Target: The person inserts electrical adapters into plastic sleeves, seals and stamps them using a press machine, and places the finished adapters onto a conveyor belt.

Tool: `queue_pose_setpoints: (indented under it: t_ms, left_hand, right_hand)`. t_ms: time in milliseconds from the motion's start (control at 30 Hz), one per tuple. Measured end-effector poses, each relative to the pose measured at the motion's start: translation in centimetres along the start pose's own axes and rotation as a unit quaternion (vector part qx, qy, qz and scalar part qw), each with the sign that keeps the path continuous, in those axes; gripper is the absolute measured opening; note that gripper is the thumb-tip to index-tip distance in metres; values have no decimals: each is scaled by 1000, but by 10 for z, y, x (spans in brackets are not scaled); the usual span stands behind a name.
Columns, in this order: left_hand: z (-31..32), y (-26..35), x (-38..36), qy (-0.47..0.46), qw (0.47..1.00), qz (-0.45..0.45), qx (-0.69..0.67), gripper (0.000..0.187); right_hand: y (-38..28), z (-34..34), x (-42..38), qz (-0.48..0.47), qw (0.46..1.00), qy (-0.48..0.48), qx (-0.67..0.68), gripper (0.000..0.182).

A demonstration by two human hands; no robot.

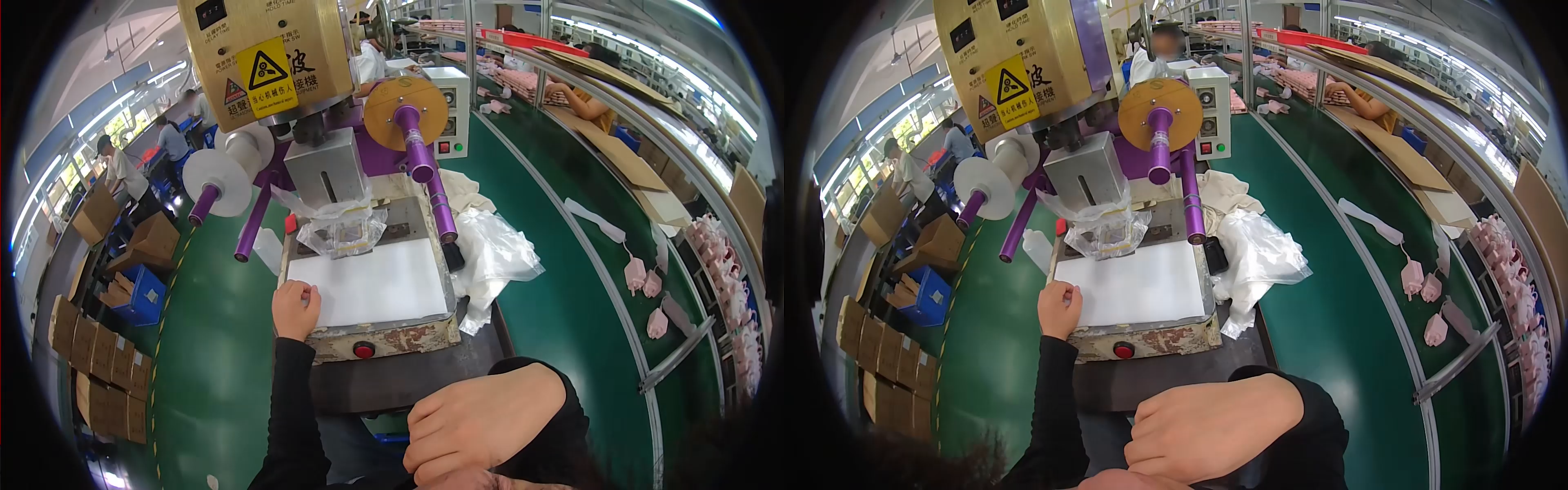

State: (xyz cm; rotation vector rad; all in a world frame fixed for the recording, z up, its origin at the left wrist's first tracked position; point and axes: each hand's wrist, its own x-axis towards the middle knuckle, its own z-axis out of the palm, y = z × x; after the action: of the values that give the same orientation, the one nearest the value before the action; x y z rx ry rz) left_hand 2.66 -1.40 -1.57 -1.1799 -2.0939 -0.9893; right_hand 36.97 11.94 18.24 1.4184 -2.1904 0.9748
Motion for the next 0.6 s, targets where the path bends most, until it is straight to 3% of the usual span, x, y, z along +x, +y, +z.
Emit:
queue_pose_setpoints:
  t_ms: [133,267,367,400,500,600]
  left_hand:
    - [-1,-1,-1,-9,1000,2,3,16]
    - [-3,-2,-4,-8,1000,-1,5,14]
    - [2,-8,-2,-1,1000,14,-11,13]
    - [4,-14,-4,-11,999,21,-25,13]
    - [8,-15,-3,-43,999,2,-17,14]
    - [0,-18,-8,-72,997,-3,-15,15]
  right_hand:
    - [-1,2,0,-9,999,46,14,23]
    - [6,11,-4,21,999,-20,-30,15]
    - [5,3,-5,23,998,-62,2,24]
    - [1,1,-7,55,998,-35,-21,24]
    - [-8,-7,-5,100,988,-111,39,22]
    - [-6,8,-8,132,988,-46,70,23]
